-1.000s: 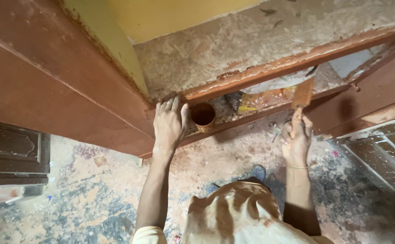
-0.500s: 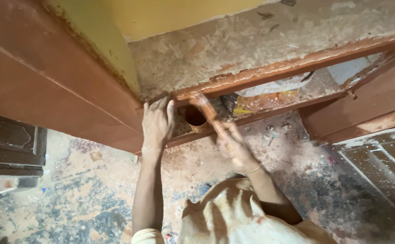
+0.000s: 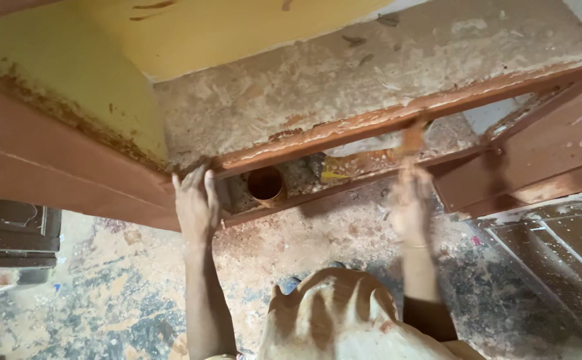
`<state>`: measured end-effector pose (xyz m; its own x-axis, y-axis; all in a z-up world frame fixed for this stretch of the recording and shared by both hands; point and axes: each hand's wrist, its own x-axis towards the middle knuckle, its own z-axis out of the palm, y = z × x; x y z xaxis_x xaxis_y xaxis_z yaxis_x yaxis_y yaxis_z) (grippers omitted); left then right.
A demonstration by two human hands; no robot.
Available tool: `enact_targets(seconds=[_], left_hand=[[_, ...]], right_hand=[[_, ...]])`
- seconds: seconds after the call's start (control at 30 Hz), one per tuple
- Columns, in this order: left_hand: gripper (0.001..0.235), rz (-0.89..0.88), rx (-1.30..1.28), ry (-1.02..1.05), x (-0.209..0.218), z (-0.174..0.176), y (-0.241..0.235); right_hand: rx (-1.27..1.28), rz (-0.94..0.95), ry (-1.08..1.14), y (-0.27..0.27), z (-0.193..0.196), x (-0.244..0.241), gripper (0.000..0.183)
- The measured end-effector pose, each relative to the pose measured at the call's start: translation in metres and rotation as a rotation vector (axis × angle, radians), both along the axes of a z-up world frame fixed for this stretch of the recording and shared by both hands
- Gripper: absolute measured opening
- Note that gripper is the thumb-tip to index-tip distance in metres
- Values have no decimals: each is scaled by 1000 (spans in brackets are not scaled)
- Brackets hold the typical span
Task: The person paints a wooden door frame and adjacent wall trim with a reddish-brown paint using a brush. They repeatedly dip the brush into a small container and apply paint to the horizontal and vertical sections of the frame.
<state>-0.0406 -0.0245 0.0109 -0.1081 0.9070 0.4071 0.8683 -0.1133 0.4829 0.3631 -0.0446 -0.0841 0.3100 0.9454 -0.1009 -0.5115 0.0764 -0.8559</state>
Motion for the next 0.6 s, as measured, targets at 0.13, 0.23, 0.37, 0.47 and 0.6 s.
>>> enact_targets(seconds=[0.13,0.23,0.37,0.47,0.6], left_hand=[[42,75,-29,-21,6,1,-2],[41,110,-15,-31,12,4,1],[40,105,31,-30,15,4,-4],[39,90,20,-51,17,5,-4],[39,79,33,-18,17,3,-6]], right_hand=[[-4,369,115,-12,-19,-82,36],[360,677,-193,-23,-23,-123,16],[362,882,117,-17,-12,-106,14],[-105,562,51,0,6,-40,19],[-60,362,108,-9,16,47,19]])
